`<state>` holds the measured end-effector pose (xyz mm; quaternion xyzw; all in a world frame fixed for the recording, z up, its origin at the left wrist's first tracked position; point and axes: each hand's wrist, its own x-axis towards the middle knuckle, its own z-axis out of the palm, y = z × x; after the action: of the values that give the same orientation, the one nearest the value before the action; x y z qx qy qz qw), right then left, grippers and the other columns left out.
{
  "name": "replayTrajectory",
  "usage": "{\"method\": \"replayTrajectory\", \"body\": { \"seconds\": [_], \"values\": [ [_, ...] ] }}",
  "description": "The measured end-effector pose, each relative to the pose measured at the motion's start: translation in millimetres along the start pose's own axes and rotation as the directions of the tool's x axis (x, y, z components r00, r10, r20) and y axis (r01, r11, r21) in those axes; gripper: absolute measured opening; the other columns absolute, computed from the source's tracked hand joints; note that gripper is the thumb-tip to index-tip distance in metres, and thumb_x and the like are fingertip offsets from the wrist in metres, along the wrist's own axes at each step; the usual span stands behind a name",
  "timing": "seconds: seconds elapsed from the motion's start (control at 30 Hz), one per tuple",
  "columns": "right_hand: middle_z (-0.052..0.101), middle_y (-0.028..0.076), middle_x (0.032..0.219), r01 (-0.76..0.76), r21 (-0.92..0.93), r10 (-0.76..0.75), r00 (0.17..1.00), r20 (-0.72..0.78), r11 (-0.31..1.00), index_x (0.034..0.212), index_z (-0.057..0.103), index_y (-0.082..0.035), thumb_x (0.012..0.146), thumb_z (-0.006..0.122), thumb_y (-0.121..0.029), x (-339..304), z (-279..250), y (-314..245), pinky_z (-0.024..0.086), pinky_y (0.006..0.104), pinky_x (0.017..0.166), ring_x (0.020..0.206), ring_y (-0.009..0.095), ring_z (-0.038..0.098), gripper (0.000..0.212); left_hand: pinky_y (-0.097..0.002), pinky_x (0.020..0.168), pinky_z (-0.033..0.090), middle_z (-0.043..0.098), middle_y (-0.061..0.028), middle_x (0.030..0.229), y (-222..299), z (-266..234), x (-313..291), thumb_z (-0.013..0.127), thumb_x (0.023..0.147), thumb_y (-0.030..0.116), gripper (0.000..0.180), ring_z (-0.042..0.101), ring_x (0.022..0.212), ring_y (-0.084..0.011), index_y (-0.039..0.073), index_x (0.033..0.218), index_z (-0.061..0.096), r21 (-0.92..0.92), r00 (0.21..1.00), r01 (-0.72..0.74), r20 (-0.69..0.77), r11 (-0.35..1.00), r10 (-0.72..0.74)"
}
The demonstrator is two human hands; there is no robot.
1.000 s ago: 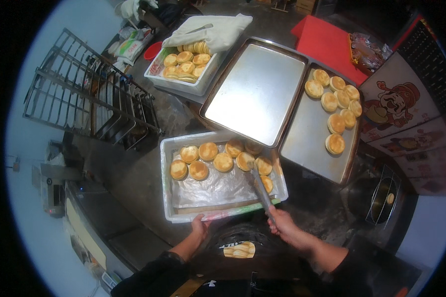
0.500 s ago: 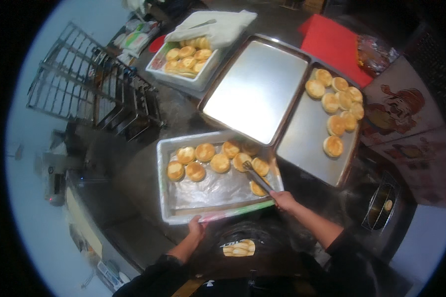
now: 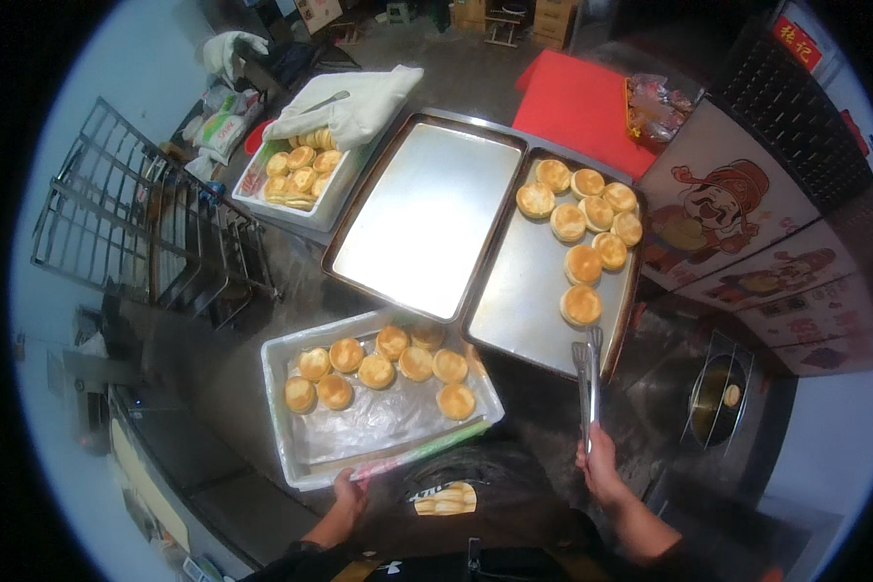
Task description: The person uses tongs to transfer baked pastries from a metal baking sheet into a white plastic container. They then put on oven mitts, move an empty baking sheet to a rack, and stir a yellow mixture in a bowl with chopsticks.
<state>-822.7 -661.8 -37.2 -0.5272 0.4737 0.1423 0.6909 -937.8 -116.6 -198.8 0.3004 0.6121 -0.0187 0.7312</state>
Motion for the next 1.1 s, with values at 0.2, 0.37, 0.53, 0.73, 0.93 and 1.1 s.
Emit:
{"method": "replayTrajectory", "body": {
  "seconds": [0.2, 0.37, 0.53, 0.73, 0.93, 1.1],
  "values": [
    [0.049, 0.001, 0.07, 0.107, 0.084, -0.116, 0.986, 0.117, 0.991, 0.1, 0.054, -0.011, 0.105, 0.053, -0.048, 120.3, 44.7, -66.7, 0.033, 0.0256, 0.041, 0.047, 0.011, 0.041, 0.037, -0.0347, 0.068, 0.063, 0.061, -0.0197, 0.114, -5.6, 16.4, -23.2, 0.063, 0.083, 0.026, 0.053, 0.067, 0.085, -0.0283, -0.005, 0.122, 0.047, 0.07, 0.999, 0.043, -0.034, 0.997, -0.04],
    [0.047, 0.0, 0.066, 0.17, -0.014, -0.167, 0.979, 0.119, 0.985, 0.091, 0.053, -0.011, 0.105, 0.054, -0.046, 173.3, 76.9, -114.0, 0.03, 0.0263, 0.039, 0.045, 0.01, 0.039, 0.038, -0.0354, 0.066, 0.062, 0.063, -0.0191, 0.106, -34.2, 17.7, -33.4, 0.062, 0.083, 0.027, 0.049, 0.068, 0.084, -0.0269, -0.006, 0.118, 0.05, 0.066, 0.999, -0.001, 0.044, 0.998, -0.002],
    [0.048, -0.001, 0.061, 0.247, -0.127, -0.245, 0.969, 0.034, 0.961, 0.083, 0.054, -0.009, 0.105, 0.054, -0.044, 178.3, 76.9, -108.4, 0.03, 0.0265, 0.04, 0.045, 0.01, 0.042, 0.041, -0.0379, 0.075, 0.063, 0.064, -0.0191, 0.105, -53.1, 3.1, -36.4, 0.058, 0.086, 0.023, 0.045, 0.068, 0.088, -0.0292, -0.008, 0.118, 0.05, 0.123, 0.997, 0.072, -0.024, 0.99, -0.069],
    [0.049, -0.002, 0.062, 0.344, -0.16, -0.345, 0.938, 0.026, 0.925, 0.077, 0.056, -0.009, 0.105, 0.056, -0.041, 167.4, 56.4, -79.4, 0.032, 0.0263, 0.042, 0.047, 0.009, 0.042, 0.043, -0.0398, 0.083, 0.063, 0.062, -0.021, 0.111, -67.3, 4.9, -48.4, 0.057, 0.09, 0.021, 0.047, 0.068, 0.094, -0.0303, -0.011, 0.122, 0.047, -0.086, 0.995, 0.057, 0.085, 0.995, -0.05],
    [0.051, -0.003, 0.063, 0.465, -0.227, -0.399, 0.872, 0.284, 0.856, 0.075, 0.057, -0.009, 0.106, 0.056, -0.033, 87.5, 40.6, -58.4, 0.033, 0.0224, 0.045, 0.05, 0.006, 0.044, 0.04, -0.0454, 0.085, 0.063, 0.06, -0.0239, 0.115, -57.8, 19.7, -69.5, 0.054, 0.095, 0.01, 0.032, 0.067, 0.103, -0.0355, -0.009, 0.12, 0.05, -0.022, 0.999, -0.029, 0.019, 0.999, 0.03],
    [0.055, -0.002, 0.064, 0.453, -0.405, -0.136, 0.782, 0.608, 0.795, 0.075, 0.059, -0.009, 0.104, 0.06, -0.034, -3.5, 72.1, -17.5, 0.037, 0.0222, 0.047, 0.051, 0.006, 0.048, 0.039, -0.0392, 0.076, 0.066, 0.064, -0.0247, 0.108, -46.5, 13.5, -75.3, 0.055, 0.096, 0.016, 0.032, 0.07, 0.091, -0.033, -0.009, 0.115, 0.05, 0.045, 0.987, -0.083, 0.139, 0.996, 0.076]
  ]
}}
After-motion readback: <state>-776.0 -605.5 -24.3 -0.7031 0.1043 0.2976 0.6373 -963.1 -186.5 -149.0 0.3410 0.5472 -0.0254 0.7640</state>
